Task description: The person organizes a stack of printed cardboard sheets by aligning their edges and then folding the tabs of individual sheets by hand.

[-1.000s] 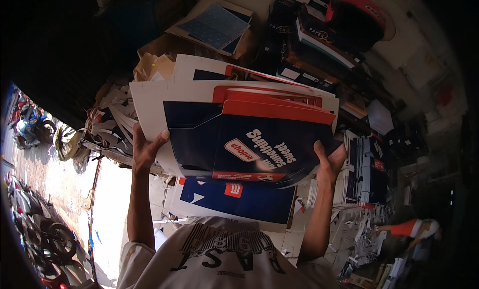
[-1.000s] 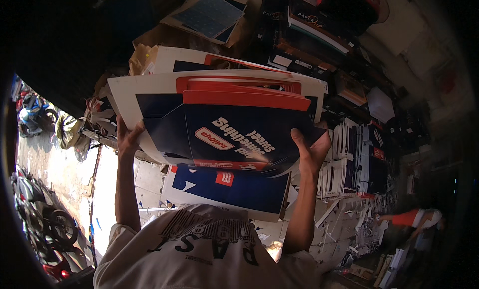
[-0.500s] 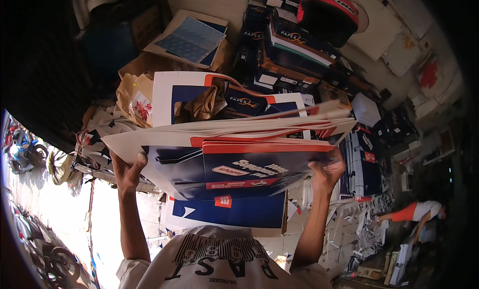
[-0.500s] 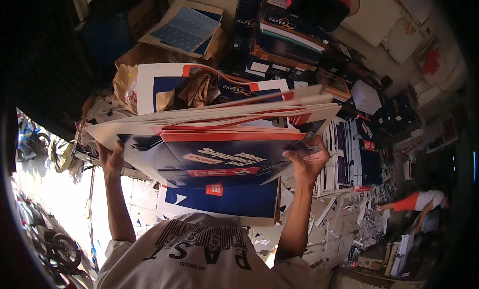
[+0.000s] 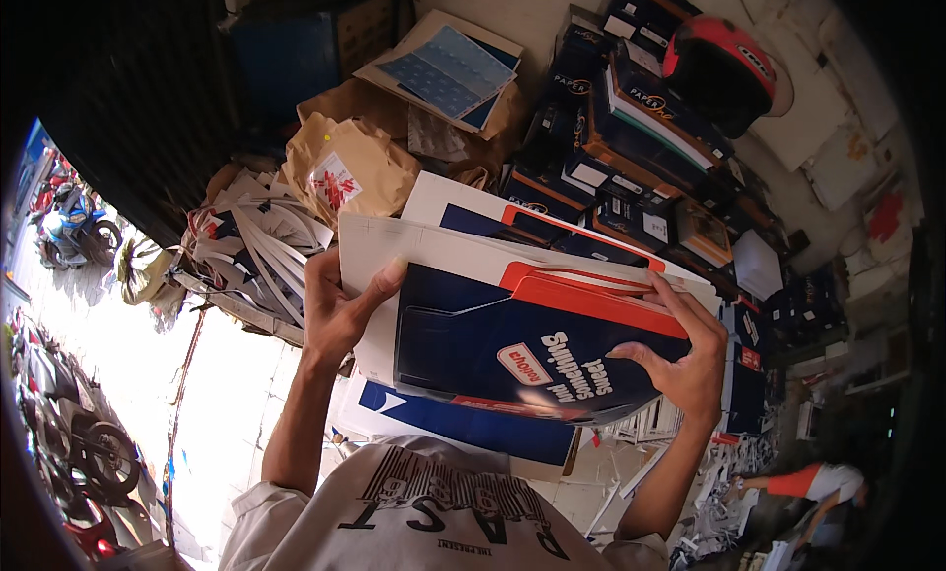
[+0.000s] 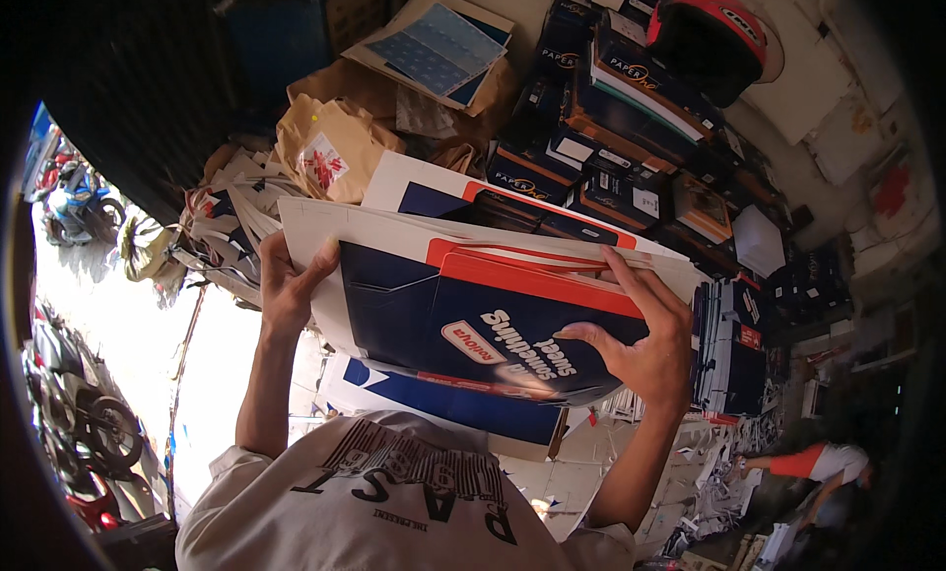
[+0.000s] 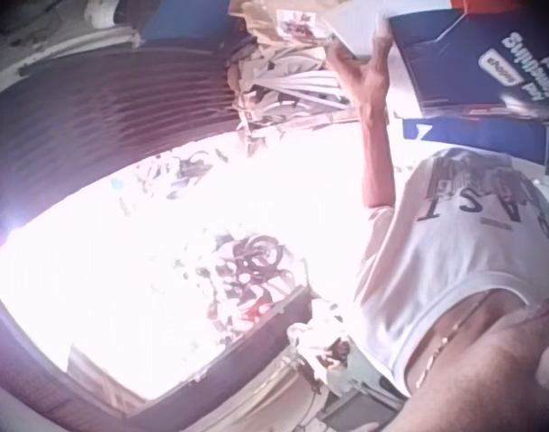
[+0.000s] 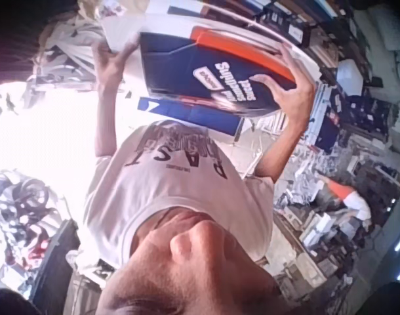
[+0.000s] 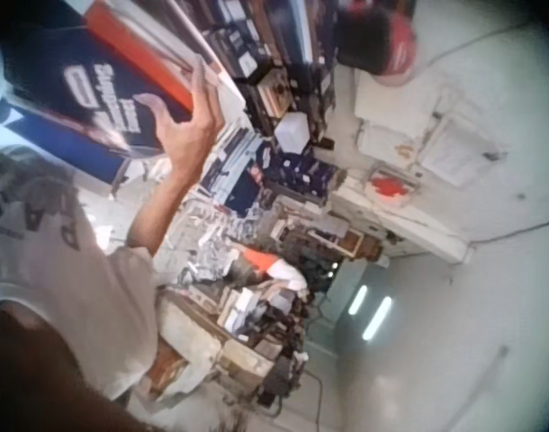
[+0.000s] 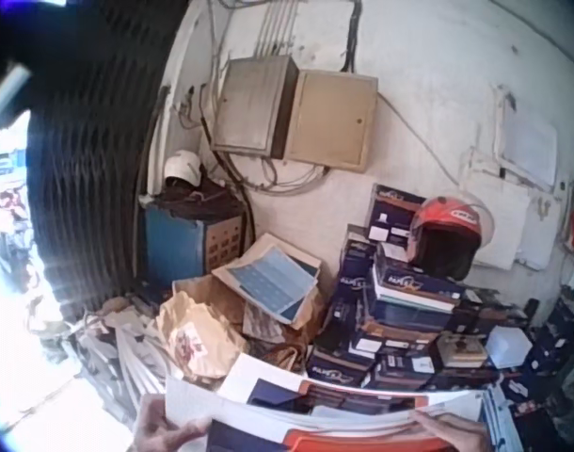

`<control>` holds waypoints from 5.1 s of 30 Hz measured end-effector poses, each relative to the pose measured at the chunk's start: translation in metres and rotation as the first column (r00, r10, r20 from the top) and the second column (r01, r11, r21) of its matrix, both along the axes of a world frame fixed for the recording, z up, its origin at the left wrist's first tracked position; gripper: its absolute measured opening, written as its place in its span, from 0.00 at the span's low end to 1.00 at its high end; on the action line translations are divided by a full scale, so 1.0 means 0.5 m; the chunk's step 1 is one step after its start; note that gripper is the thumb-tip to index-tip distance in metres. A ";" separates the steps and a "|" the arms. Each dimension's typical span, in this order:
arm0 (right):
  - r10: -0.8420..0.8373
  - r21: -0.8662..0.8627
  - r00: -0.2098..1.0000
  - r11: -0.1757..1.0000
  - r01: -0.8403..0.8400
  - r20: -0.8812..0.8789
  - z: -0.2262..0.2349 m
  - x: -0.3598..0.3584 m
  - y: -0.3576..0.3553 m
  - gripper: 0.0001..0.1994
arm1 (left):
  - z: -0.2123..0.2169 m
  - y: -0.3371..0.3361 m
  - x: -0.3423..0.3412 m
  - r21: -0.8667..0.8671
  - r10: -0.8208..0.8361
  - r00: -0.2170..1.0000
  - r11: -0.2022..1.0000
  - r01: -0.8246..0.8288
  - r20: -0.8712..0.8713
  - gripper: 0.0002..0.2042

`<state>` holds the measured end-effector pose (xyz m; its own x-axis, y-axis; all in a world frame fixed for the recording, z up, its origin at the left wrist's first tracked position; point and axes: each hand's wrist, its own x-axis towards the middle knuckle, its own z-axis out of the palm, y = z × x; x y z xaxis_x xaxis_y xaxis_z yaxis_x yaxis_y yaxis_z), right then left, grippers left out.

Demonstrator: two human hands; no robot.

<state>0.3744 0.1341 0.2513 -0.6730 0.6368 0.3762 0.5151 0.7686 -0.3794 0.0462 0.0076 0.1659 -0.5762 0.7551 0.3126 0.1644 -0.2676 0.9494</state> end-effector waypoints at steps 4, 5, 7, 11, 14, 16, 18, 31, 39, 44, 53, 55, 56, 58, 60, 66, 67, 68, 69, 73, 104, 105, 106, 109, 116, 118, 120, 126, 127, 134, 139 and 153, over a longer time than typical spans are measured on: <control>-0.058 0.086 0.987 0.995 0.045 0.152 0.044 -0.003 -0.016 0.48 | 0.017 0.010 0.005 0.007 0.080 0.994 0.997 -0.081 0.075 0.21; -0.055 0.092 0.987 0.995 0.041 0.149 0.052 -0.010 -0.025 0.48 | 0.021 0.011 0.000 0.007 0.108 0.990 0.994 -0.109 0.093 0.21; -0.143 0.275 0.952 0.959 0.066 0.269 0.067 -0.019 -0.043 0.52 | 0.026 0.010 -0.010 0.025 0.065 0.992 0.997 -0.068 0.107 0.21; -0.113 0.036 0.983 0.992 0.119 -0.143 0.086 -0.066 -0.044 0.33 | 0.019 0.009 -0.010 0.121 0.047 0.996 0.991 -0.056 0.079 0.20; -0.017 0.056 0.999 0.998 0.020 -0.048 0.067 -0.129 -0.038 0.31 | 0.018 0.005 -0.014 0.088 0.013 0.993 0.996 -0.023 0.114 0.21; -0.088 0.125 0.990 0.987 0.102 -0.114 0.048 -0.164 -0.047 0.32 | 0.020 0.003 -0.027 0.073 -0.014 0.992 0.997 0.005 0.125 0.22; -0.099 0.128 0.979 0.984 0.123 -0.180 0.036 -0.179 -0.053 0.32 | 0.031 -0.006 -0.062 0.068 -0.092 0.995 0.994 0.089 0.042 0.27; -0.247 0.269 0.966 0.927 0.260 -0.081 0.029 -0.169 -0.070 0.24 | 0.207 0.133 0.046 -0.281 -0.249 0.279 0.956 -0.082 -0.928 0.22; 0.198 0.558 0.970 0.825 -0.088 -0.140 0.005 -0.116 -0.146 0.33 | 0.032 0.291 -0.145 -0.529 -0.327 0.518 0.790 -0.309 -0.791 0.27; 0.067 0.491 0.996 0.870 -0.029 -0.060 -0.008 -0.156 -0.095 0.34 | 0.084 0.211 -0.153 -0.331 -0.229 0.519 0.937 -0.112 -0.824 0.32; -0.019 0.210 1.000 0.978 0.019 -0.005 0.001 -0.203 -0.101 0.30 | -0.290 -0.158 -0.127 -0.061 -0.328 0.918 0.935 0.349 0.224 0.52; -0.052 0.094 0.995 0.995 0.044 0.085 -0.007 -0.198 -0.091 0.27 | -0.224 -0.145 -0.070 -0.109 -0.008 0.982 0.994 0.028 0.187 0.27; 0.050 0.009 0.990 0.999 -0.051 0.129 -0.016 -0.185 -0.079 0.24 | -0.182 -0.130 -0.059 -0.202 0.015 0.997 0.979 0.000 0.075 0.27; 0.179 -0.058 0.977 0.983 -0.174 0.114 -0.006 -0.169 -0.085 0.18 | -0.104 -0.100 -0.053 -0.266 0.033 0.999 0.963 -0.041 -0.036 0.28; 0.153 0.101 0.987 0.982 -0.158 0.056 0.012 -0.146 -0.118 0.18 | -0.049 -0.081 -0.055 -0.314 -0.005 1.000 0.949 0.003 -0.005 0.29; -0.048 0.365 0.958 0.918 0.153 -0.281 0.094 -0.049 -0.135 0.25 | -0.040 -0.069 -0.063 -0.249 -0.182 0.948 0.962 0.117 -0.260 0.42; -0.157 0.301 0.938 0.920 0.253 -0.309 0.094 -0.027 -0.130 0.27 | -0.018 -0.057 -0.040 -0.257 -0.187 0.949 0.959 0.120 -0.255 0.42; -0.190 0.300 0.948 0.916 0.264 -0.255 0.090 -0.008 -0.117 0.29 | 0.016 -0.044 -0.020 -0.275 -0.176 0.961 0.955 0.113 -0.215 0.40; -0.224 0.302 0.953 0.912 0.279 -0.204 0.084 0.003 -0.110 0.32 | 0.038 -0.034 -0.003 -0.291 -0.166 0.970 0.950 0.109 -0.179 0.38; -0.403 -0.117 0.912 0.912 0.394 -0.070 0.047 0.057 -0.078 0.30 | 0.082 -0.014 0.034 -0.222 -0.232 0.922 0.961 0.167 -0.311 0.31; -0.631 -0.793 0.528 0.591 -0.145 -0.568 -0.572 0.241 -0.128 0.25 | -0.018 -0.026 0.277 -0.645 -0.620 0.253 0.764 -0.023 -0.743 0.20; -0.570 -0.689 0.603 0.723 0.044 -0.559 -0.547 0.248 -0.138 0.26 | -0.023 -0.022 0.271 -0.664 -0.642 0.268 0.747 0.008 -0.719 0.22; -0.607 -0.518 0.610 0.782 0.346 -0.510 -0.512 0.236 -0.164 0.28 | -0.021 -0.021 0.266 -0.666 -0.633 0.290 0.745 -0.022 -0.718 0.22; -0.536 -0.106 0.744 0.833 0.543 -0.398 -0.378 0.165 -0.209 0.32 | -0.018 -0.020 0.276 -0.704 -0.673 0.349 0.708 0.050 -0.652 0.22; -0.297 0.097 0.926 0.940 0.326 -0.233 -0.364 0.087 -0.167 0.26 | -0.023 0.022 0.323 -0.674 -0.628 0.339 0.738 -0.025 -0.701 0.25; -0.302 0.097 0.926 0.939 0.330 -0.225 -0.386 0.094 -0.180 0.24 | -0.030 0.069 0.314 -0.687 -0.610 0.402 0.723 -0.072 -0.683 0.27; -0.298 0.139 0.919 0.930 0.340 -0.258 -0.417 0.100 -0.216 0.22 | -0.043 0.127 0.278 -0.688 -0.570 0.466 0.715 -0.123 -0.676 0.29; -0.363 0.154 0.908 0.905 0.398 -0.209 -0.373 0.086 -0.223 0.23 | -0.075 0.155 0.201 -0.804 -0.752 0.480 0.577 0.148 -0.451 0.33; -0.420 0.075 0.899 0.900 0.430 -0.124 -0.364 0.080 -0.220 0.24 | -0.019 0.166 0.189 -0.946 -0.953 0.233 0.244 0.214 -0.193 0.37; 0.291 -0.837 0.892 0.525 0.153 0.345 -0.243 0.072 -0.084 0.25 | -0.044 0.093 0.232 -0.939 -0.959 0.263 0.182 0.291 -0.104 0.36; 0.308 -0.975 0.951 0.216 -0.049 0.021 -0.411 0.057 -0.117 0.31 | -0.021 0.092 0.237 -0.955 -0.976 0.216 0.097 0.279 -0.036 0.36; 0.021 -0.661 0.945 0.709 -0.244 -0.326 -0.446 -0.009 -0.211 0.10 | -0.081 0.069 0.177 -0.858 -0.985 0.086 -0.085 0.506 0.149 0.29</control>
